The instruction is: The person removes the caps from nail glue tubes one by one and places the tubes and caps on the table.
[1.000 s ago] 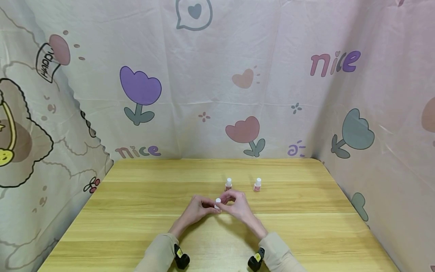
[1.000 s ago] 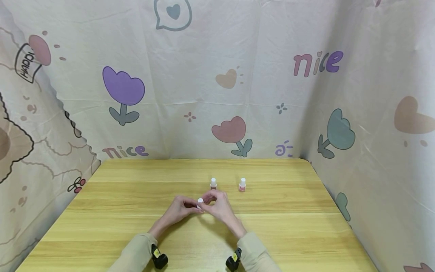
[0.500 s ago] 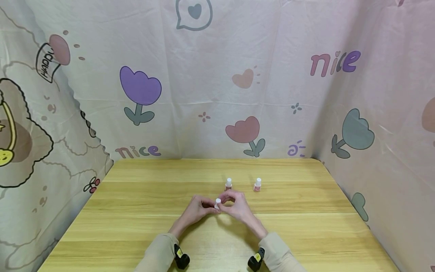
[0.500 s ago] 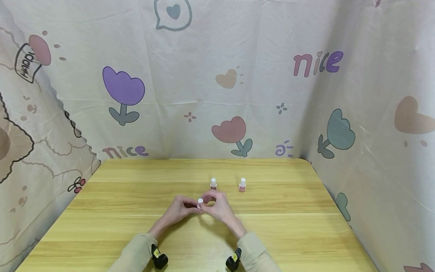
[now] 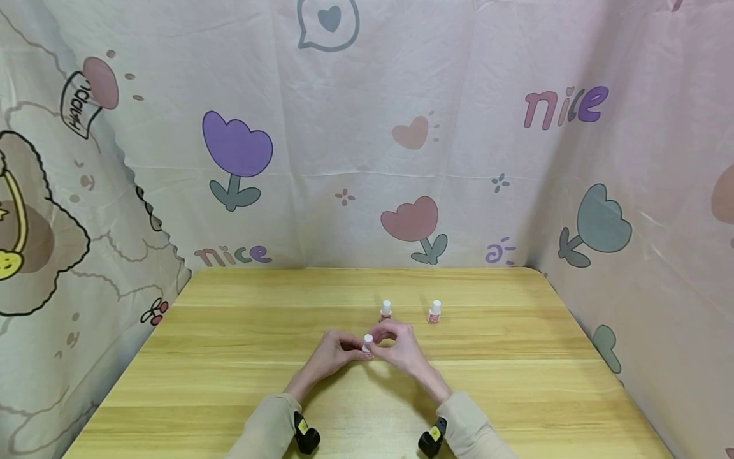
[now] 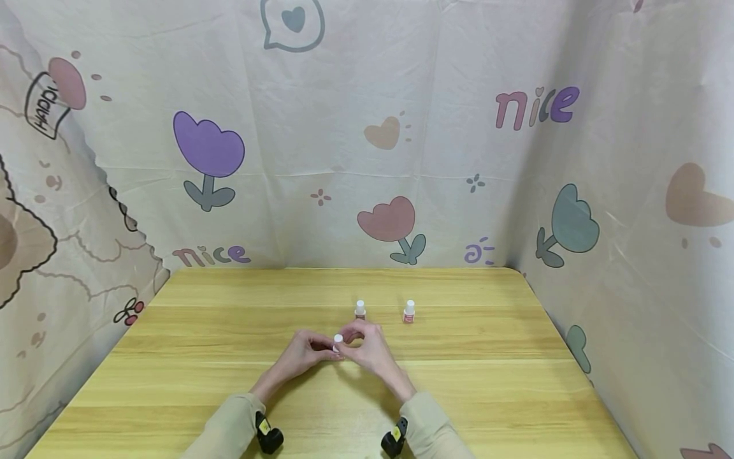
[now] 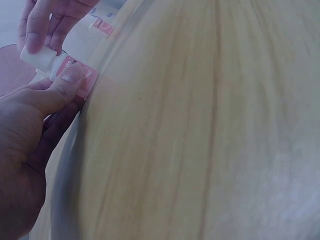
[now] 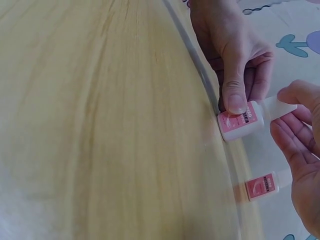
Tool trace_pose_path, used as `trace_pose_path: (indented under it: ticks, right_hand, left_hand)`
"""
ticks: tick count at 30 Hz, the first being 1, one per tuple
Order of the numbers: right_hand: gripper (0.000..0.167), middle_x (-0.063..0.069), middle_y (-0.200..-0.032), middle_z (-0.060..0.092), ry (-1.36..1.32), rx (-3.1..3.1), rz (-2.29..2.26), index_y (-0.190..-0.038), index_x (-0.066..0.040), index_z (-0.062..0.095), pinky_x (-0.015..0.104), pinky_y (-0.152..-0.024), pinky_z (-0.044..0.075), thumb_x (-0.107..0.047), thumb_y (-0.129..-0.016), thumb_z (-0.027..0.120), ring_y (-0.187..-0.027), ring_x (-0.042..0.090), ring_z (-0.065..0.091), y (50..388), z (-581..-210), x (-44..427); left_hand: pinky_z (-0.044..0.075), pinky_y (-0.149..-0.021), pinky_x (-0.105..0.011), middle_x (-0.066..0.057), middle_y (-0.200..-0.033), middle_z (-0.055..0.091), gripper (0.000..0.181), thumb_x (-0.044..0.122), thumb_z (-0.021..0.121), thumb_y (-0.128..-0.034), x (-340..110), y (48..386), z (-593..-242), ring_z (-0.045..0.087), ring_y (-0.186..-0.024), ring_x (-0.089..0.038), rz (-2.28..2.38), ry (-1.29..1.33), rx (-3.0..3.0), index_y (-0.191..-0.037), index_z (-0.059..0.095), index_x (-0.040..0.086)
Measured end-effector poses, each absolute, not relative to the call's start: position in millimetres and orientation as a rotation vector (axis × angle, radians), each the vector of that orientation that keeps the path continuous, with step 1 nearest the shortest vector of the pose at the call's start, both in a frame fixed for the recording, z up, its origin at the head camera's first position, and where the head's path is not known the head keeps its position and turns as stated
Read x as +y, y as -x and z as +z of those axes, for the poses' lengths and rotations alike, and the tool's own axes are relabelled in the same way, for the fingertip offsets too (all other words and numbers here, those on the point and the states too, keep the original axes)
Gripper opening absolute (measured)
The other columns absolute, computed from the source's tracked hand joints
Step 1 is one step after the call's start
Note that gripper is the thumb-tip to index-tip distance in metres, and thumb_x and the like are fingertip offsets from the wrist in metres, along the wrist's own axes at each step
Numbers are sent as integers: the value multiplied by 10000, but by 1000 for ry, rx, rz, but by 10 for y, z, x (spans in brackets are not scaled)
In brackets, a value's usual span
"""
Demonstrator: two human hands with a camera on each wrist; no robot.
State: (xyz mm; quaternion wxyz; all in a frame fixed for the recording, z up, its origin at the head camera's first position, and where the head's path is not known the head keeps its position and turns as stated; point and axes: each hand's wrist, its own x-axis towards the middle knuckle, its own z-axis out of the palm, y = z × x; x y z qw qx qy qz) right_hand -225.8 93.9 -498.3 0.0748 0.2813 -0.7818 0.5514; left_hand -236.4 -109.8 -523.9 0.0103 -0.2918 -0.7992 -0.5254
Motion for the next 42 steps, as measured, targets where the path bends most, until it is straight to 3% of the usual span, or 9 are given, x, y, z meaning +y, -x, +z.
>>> trace_pose_path:
  ticks: [6,13,20,27,32,36,42]
  right_hand:
    - [160,201,-940,722,-878,-2325,1680,-967,33,722,443,-831,610,33,-820,785,-822,301,698,2255,-4991,938]
    - [179,154,-934,730,-839,-2353,1679,-977,-6,718,410,-824,611,-15,-822,806,-826,187,687,2260,-4990,944]
    - [167,187,-922,727,-829,-2351,1652,-961,20,710,462,-795,607,6,-821,800,-809,286,693,2258,-4996,933]
    - [175,276,-942,708,-890,-2345,1645,-974,123,687,515,-837,596,123,-809,744,-830,416,685,2213,-4899,924]
    - [184,229,-942,716,-916,-2317,1644,-984,74,706,425,-845,610,91,-809,760,-822,282,701,2166,-4831,934]
    - [214,217,-955,717,-875,-2335,1635,-1011,61,705,442,-835,608,65,-810,778,-832,277,697,2242,-4974,922]
    - [205,287,-930,689,-846,-2362,1662,-984,135,669,544,-800,584,94,-808,764,-817,429,670,2088,-4721,899]
  left_hand:
    - [556,-697,-208,-67,-860,798,124,149,836,-808,-1083,2347,-5234,726,-772,-157,-1639,872,-2512,-919,809,102]
    - [550,-686,-215,-126,-840,789,100,26,818,-797,-1045,2291,-5156,724,-753,-218,-1607,851,-2511,-895,799,40]
    - [529,-663,-196,-146,-816,783,53,21,814,-806,-1030,2199,-4988,693,-726,-137,-1615,876,-2485,-853,790,21]
    - [530,-671,-184,-121,-831,789,99,49,828,-796,-1050,2320,-5194,683,-729,-94,-1601,847,-2509,-891,801,43]
    - [538,-683,-178,-56,-845,797,133,164,842,-803,-1082,2366,-5233,674,-740,-20,-1625,876,-2504,-917,813,104]
    - [536,-686,-178,-72,-848,796,133,115,839,-798,-1070,2350,-5216,691,-747,-76,-1606,851,-2519,-925,811,85]
    - [536,-685,-192,-140,-837,787,89,11,815,-798,-1032,2234,-5041,711,-744,-195,-1629,847,-2514,-884,797,28]
